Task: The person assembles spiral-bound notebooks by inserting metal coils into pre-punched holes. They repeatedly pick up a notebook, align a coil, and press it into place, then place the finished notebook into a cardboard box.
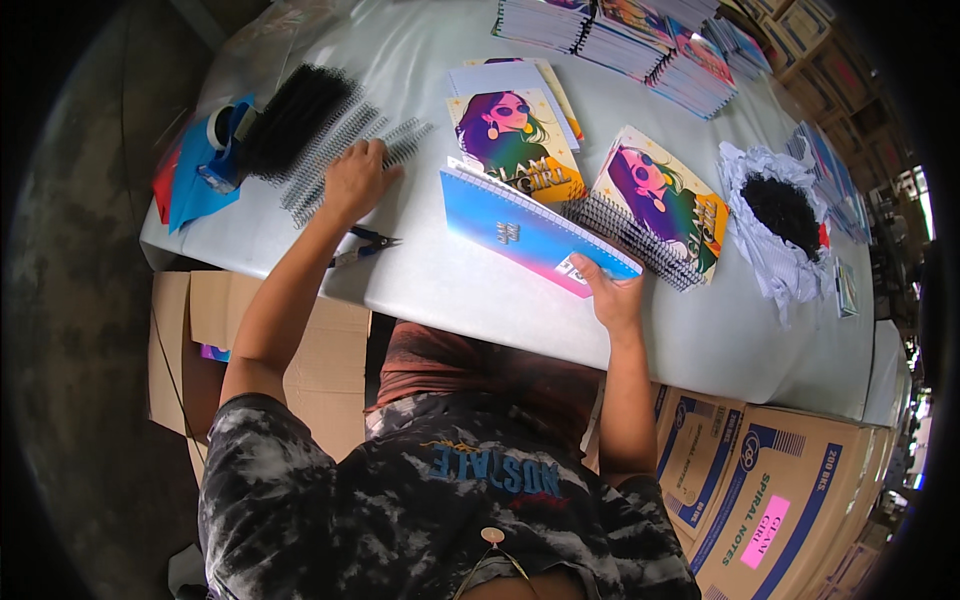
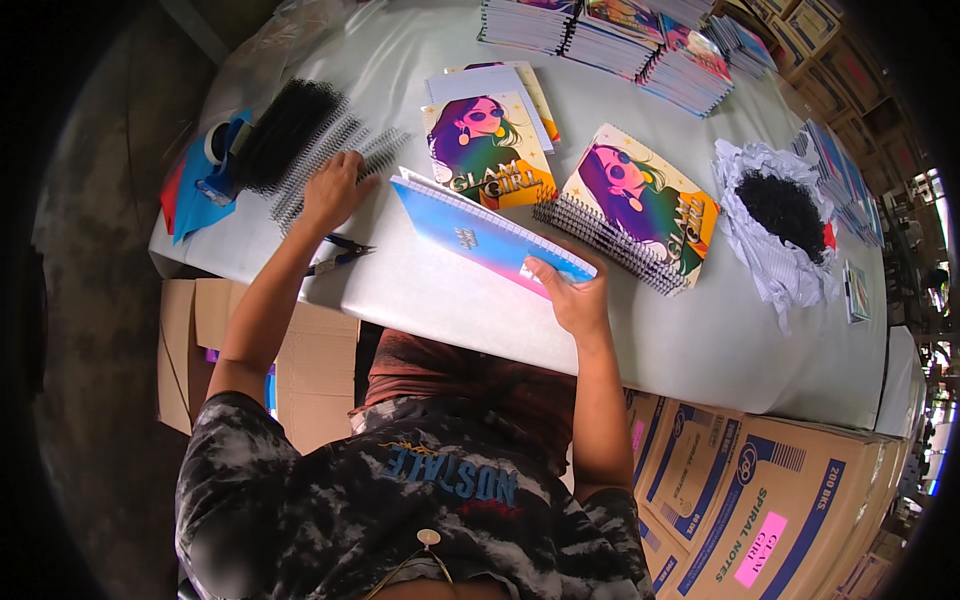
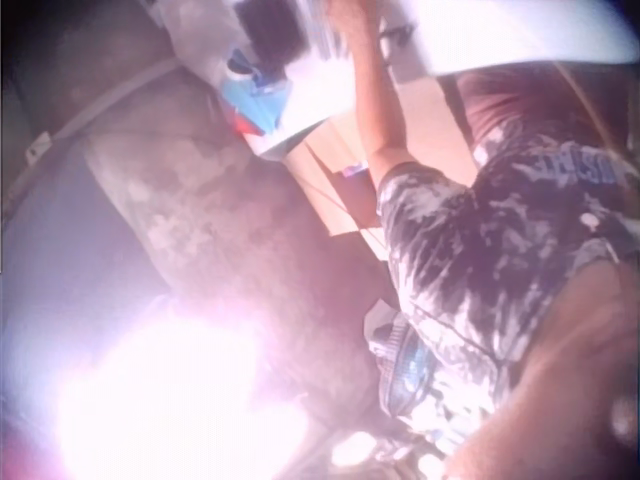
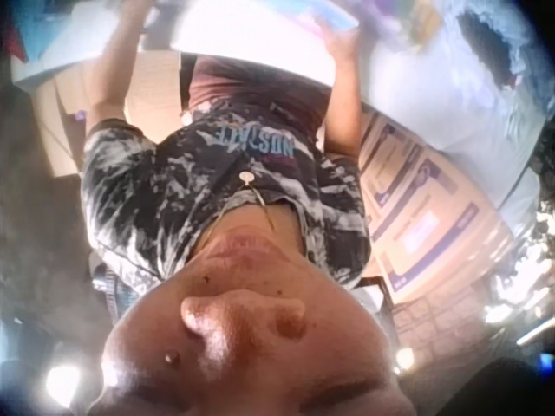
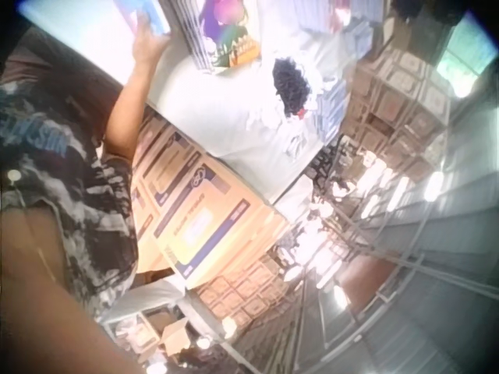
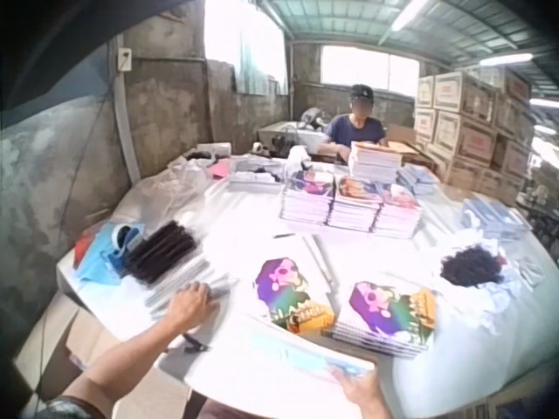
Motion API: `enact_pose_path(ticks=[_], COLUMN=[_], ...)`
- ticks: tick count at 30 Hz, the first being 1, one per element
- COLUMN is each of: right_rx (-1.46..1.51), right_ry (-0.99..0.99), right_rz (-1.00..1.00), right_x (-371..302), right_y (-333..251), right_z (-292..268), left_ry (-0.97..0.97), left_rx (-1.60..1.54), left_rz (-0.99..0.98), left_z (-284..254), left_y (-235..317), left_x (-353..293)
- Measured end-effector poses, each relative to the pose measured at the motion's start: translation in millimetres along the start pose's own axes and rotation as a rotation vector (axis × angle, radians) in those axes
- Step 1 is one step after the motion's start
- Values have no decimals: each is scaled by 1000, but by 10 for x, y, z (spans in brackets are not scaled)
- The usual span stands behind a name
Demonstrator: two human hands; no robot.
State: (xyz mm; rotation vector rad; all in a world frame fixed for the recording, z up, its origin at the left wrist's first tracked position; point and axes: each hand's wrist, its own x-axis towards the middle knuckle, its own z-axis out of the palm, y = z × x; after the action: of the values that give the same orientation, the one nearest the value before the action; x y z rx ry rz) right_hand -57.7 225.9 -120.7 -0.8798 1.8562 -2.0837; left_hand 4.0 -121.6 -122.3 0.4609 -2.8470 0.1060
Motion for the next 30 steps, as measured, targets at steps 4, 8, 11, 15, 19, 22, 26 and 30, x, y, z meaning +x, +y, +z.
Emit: enact_pose_path(ticks=[4, 8, 11, 15, 19, 22, 26, 30], right_rx=[-34, -51, -27, -76, -83, -107, -54, -87], right_ry=[64, -5, 6, 2, 25, 66, 63, 69], right_rz=[-89, -86, -97, -129, -116, -152, -101, -97], right_x=[59, 115, 137, 123, 101, 122, 113, 87], right_y=[-156, -136, -213, -79, -59, -51, -55, -77], right_z=[62, -10, 14, -22, -17, 2, 35, 38], left_ry=[57, -88, -38, 53, -45, -264, -140, -243], left_rx=[-155, -153, -226, -468, -1097, -1243, -1130, -1100], left_rz=[-12, -89, -126, -196, 76, 40, 195, 71], left_z=[-81, -26, -229, -489, -656, -941, -688, -743], left_y=[-40, -48, -79, -151, 112, 410, 360, 416], left_x=[-1, -36, 17, 132, -20, -157, -190, -174])
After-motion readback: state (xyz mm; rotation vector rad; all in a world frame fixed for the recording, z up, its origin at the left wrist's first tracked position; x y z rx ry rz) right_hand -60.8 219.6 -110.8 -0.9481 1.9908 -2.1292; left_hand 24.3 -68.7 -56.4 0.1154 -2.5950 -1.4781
